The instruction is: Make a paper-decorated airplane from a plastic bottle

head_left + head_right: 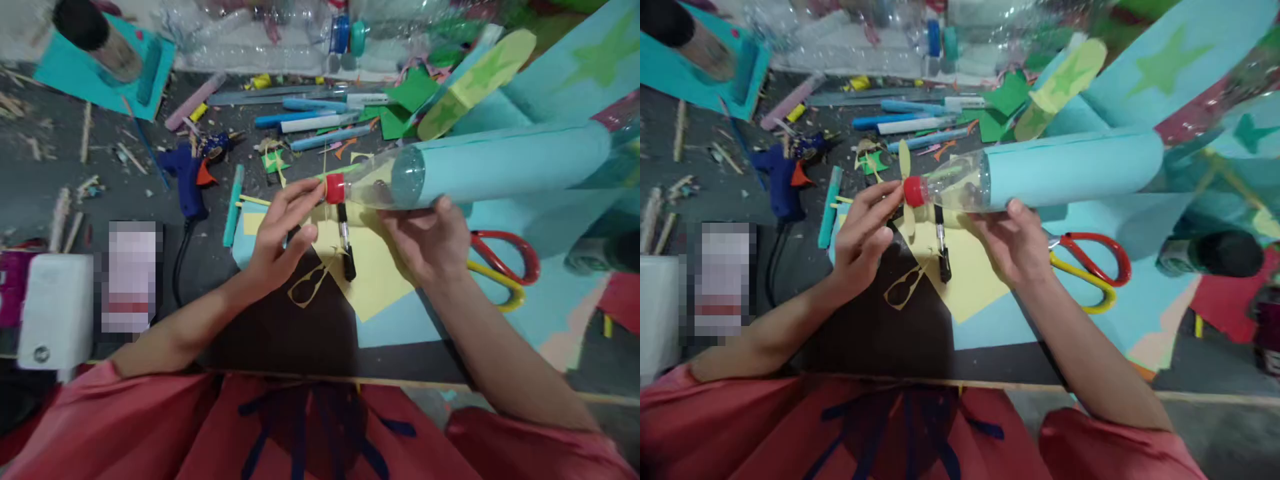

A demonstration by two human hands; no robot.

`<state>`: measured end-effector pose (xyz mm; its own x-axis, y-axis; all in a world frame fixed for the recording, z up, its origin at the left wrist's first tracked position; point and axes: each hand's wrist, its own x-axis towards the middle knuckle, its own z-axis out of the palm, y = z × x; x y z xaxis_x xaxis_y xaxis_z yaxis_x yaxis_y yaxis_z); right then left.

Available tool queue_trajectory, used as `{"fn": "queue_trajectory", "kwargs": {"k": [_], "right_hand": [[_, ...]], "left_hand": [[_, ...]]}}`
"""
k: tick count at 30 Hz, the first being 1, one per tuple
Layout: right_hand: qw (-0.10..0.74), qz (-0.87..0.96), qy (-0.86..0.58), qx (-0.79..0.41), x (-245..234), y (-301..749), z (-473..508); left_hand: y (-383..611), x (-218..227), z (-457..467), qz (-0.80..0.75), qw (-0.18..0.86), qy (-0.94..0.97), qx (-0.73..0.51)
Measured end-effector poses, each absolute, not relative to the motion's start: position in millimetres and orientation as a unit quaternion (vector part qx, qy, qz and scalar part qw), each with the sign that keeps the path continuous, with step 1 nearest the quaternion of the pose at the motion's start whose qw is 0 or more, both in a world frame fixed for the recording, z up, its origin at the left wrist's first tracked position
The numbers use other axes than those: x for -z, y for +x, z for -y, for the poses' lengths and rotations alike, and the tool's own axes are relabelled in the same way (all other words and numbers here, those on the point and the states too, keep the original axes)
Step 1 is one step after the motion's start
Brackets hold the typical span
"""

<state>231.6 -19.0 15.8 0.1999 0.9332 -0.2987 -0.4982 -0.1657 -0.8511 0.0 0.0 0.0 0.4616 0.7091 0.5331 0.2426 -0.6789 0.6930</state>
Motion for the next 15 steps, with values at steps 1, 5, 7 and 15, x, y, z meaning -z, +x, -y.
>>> {"fn": "queue_trajectory", "kwargs": {"k": [1, 5, 7, 15], "right_hand": [[0.609, 0.23, -0.481, -0.587, -14.6, 231.3, 19.7], [0.616, 0.239, -0.477, -0.58, -13.0, 229.7, 21.8], [0.614, 0.236, -0.48, -0.581, -14.3, 228.8, 22.0], [0.587, 0.248, -0.488, -0.596, -13.5, 230.6, 22.3]], "left_hand": [[0.1, -0.6, 0.0, -0.292, 0.269, 0.815, -0.422], [1.1, -2.1, 0.4, -0.282, 0.262, 0.829, -0.406], [2.2, -2.4, 0.7, -0.276, 0.261, 0.833, -0.402], [3.6, 0.1, 1.3, -0.262, 0.304, 0.815, -0.417]]}}
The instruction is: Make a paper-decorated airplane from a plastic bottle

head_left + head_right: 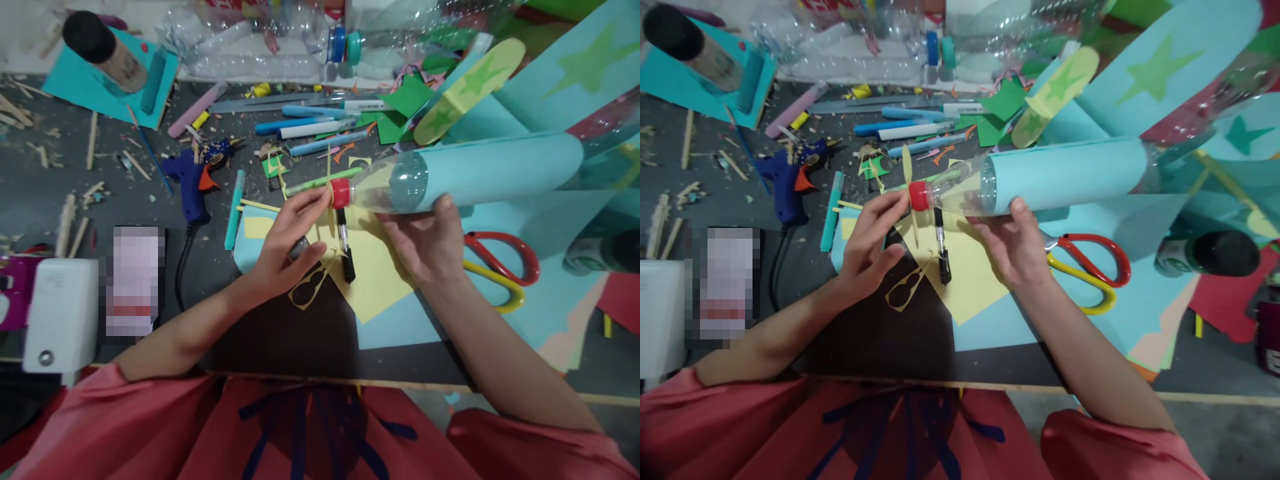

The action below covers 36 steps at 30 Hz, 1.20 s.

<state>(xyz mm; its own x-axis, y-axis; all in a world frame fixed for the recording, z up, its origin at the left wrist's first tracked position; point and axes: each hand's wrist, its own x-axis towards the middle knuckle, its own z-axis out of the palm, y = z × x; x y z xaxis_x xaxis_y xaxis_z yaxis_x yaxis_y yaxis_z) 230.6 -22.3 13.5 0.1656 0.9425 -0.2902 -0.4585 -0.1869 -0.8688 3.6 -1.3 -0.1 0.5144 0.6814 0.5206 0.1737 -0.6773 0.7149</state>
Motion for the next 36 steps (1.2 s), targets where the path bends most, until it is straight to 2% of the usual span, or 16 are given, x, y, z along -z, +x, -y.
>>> {"fn": "queue_trajectory", "kwargs": {"k": [3, 7, 22, 36], "right_hand": [[0.59, 0.252, -0.488, -0.592, -13, 230, 23], [0.6, 0.243, -0.491, -0.583, -14, 228, 23], [0.611, 0.235, -0.485, -0.58, -11, 228, 23], [0.586, 0.222, -0.497, -0.601, -4, 226, 28]], "left_hand": [[4, 1, 3, -0.275, 0.33, 0.782, -0.452], [5, 0, 7, -0.286, 0.351, 0.782, -0.429], [4, 2, 3, -0.292, 0.333, 0.786, -0.43], [12, 11, 13, -0.275, 0.467, 0.759, -0.361]]}}
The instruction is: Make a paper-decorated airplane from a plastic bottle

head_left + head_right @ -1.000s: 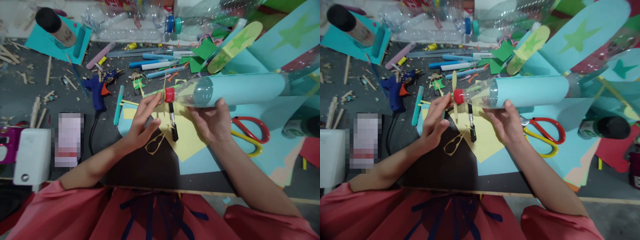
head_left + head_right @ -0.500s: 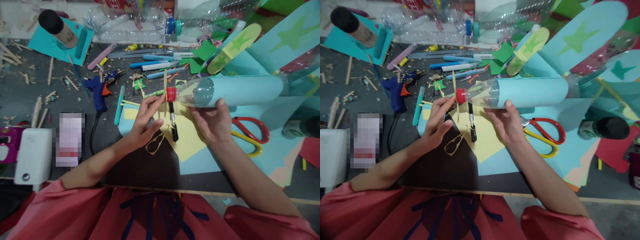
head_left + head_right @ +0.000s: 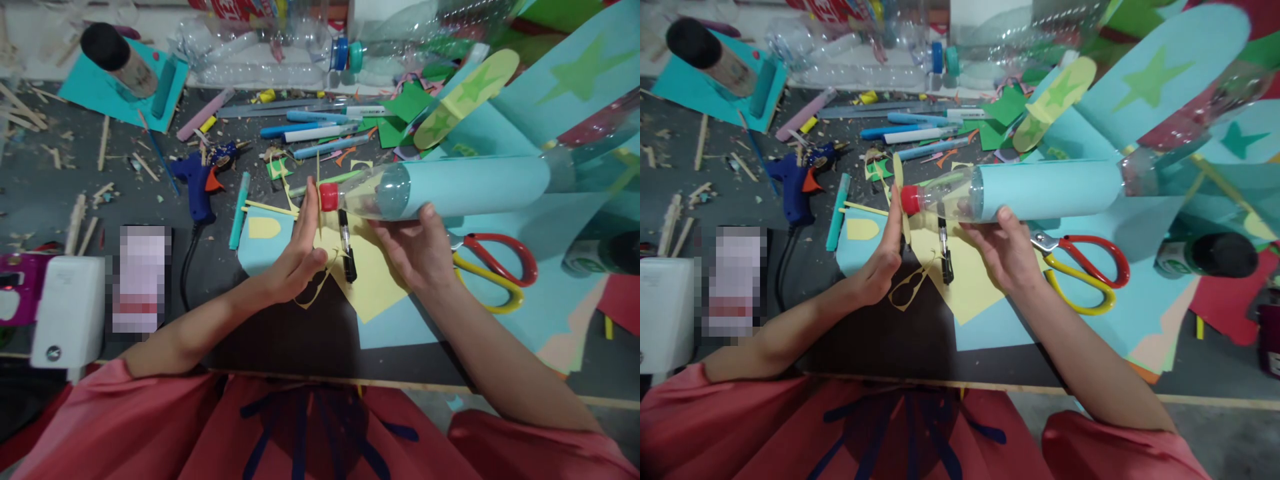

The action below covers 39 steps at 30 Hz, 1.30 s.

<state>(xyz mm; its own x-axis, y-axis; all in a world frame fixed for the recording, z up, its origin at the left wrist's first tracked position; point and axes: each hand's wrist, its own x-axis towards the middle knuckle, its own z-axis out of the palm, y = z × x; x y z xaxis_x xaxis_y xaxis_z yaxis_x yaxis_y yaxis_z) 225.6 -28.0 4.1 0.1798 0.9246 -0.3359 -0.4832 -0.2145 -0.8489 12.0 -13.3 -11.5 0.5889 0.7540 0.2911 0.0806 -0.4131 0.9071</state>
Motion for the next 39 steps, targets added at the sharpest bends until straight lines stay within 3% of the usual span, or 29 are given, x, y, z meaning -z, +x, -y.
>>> {"fn": "queue_trajectory", "kwargs": {"k": [18, 28, 39], "right_hand": [[0.608, 0.219, -0.495, -0.581, -1, 219, 31], [0.627, 0.225, -0.497, -0.556, -2, 219, 30], [0.641, 0.234, -0.498, -0.536, -8, 214, 31]], "left_hand": [[8, 5, 12, -0.287, 0.46, 0.772, -0.33], [11, 16, 7, -0.337, 0.44, 0.675, -0.487], [9, 17, 11, -0.344, 0.452, 0.679, -0.465]]}}
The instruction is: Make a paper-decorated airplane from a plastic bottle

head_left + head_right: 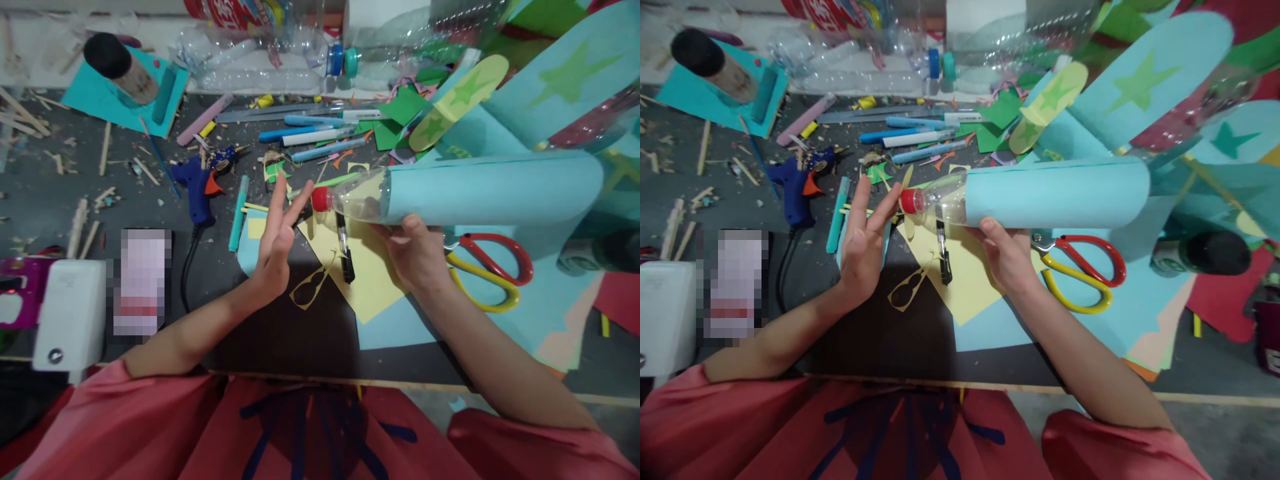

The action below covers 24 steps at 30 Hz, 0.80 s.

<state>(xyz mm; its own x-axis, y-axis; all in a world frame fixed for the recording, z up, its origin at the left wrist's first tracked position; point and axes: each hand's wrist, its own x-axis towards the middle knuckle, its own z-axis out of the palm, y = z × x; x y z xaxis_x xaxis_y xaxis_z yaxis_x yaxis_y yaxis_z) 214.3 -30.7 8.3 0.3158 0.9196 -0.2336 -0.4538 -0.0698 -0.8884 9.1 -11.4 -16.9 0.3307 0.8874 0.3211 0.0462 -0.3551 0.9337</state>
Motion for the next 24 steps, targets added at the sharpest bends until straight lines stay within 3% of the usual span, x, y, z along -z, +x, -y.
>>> {"fn": "queue_trajectory", "kwargs": {"k": [13, 24], "right_hand": [[0.656, 0.204, -0.508, -0.519, -12.6, 212.6, 30.8], [0.652, 0.242, -0.522, -0.493, -12.2, 214.6, 31.1]], "left_hand": [[12.0, 22.0, 11.2, -0.291, 0.554, 0.636, -0.452], [12.7, 25.4, 8.1, -0.319, 0.576, 0.635, -0.404]]}}
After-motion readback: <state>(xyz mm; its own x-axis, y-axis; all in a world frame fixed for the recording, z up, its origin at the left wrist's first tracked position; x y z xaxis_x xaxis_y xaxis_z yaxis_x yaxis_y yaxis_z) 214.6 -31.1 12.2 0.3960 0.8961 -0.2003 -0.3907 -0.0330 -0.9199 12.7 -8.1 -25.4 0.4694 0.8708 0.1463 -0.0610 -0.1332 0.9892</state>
